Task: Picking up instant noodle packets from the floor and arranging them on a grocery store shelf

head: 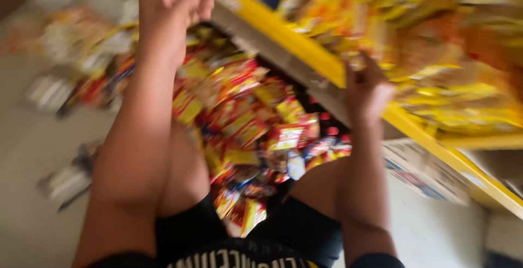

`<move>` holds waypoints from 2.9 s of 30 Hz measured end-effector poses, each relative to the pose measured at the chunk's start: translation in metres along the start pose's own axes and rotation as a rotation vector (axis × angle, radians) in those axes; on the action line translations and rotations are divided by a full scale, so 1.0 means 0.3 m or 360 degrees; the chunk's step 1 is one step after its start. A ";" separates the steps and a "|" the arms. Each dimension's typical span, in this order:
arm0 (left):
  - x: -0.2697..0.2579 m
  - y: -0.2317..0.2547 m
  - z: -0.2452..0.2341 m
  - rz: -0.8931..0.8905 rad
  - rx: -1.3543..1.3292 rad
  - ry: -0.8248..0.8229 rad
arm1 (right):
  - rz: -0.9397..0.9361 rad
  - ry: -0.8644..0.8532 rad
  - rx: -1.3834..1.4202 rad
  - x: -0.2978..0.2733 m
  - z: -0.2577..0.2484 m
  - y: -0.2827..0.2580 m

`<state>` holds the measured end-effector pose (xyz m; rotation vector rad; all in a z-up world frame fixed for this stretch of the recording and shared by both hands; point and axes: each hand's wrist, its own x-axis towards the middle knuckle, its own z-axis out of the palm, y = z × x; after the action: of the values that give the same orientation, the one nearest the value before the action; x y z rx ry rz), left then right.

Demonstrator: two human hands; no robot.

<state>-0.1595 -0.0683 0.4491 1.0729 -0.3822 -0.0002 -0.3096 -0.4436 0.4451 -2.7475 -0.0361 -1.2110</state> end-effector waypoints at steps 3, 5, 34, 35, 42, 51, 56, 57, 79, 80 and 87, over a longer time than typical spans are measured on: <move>0.050 -0.085 -0.277 0.0193 0.0078 0.0226 | 0.0063 -0.0041 0.0057 -0.006 0.016 0.009; 0.070 -0.137 -0.430 0.0277 0.0171 0.0294 | 0.0136 0.0004 0.0055 -0.004 -0.003 0.014; 0.492 -1.279 -0.731 -0.1092 0.3156 -0.0767 | 0.0750 -0.0880 -0.0673 -0.062 0.013 0.165; 0.502 -1.291 -0.757 -0.1099 0.3153 -0.0760 | 0.0742 -0.0884 -0.0672 -0.046 0.020 0.152; 0.515 -1.395 -0.918 -0.1372 0.2814 -0.0428 | 0.1207 -0.0787 -0.0172 -0.041 0.037 0.129; 0.521 -1.389 -1.011 -0.1207 0.2341 -0.0065 | 0.1321 -0.0770 -0.0123 -0.014 0.043 0.097; 0.544 -1.504 -1.134 -0.0728 0.2698 -0.0139 | 0.1162 -0.0786 -0.0166 -0.007 0.033 0.113; 0.549 -1.462 -1.113 -0.0478 0.2788 -0.0206 | 0.1169 -0.0845 -0.0218 -0.003 0.031 0.116; -0.071 -0.328 0.201 -0.1018 0.1735 -0.0934 | 0.0440 -0.0509 -0.0472 -0.098 0.061 0.215; -0.099 -0.334 0.195 -0.0989 0.1740 -0.0939 | 0.0441 -0.0483 -0.0481 -0.103 0.060 0.221; -0.201 -0.247 0.199 -0.1057 -0.0080 -0.0300 | 0.0973 -0.1170 0.1436 -0.011 -0.130 -0.012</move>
<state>-0.2205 -0.1442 0.3923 1.1116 -0.1779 -0.7015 -0.3406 -0.4454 0.4690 -1.9765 0.1363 0.0432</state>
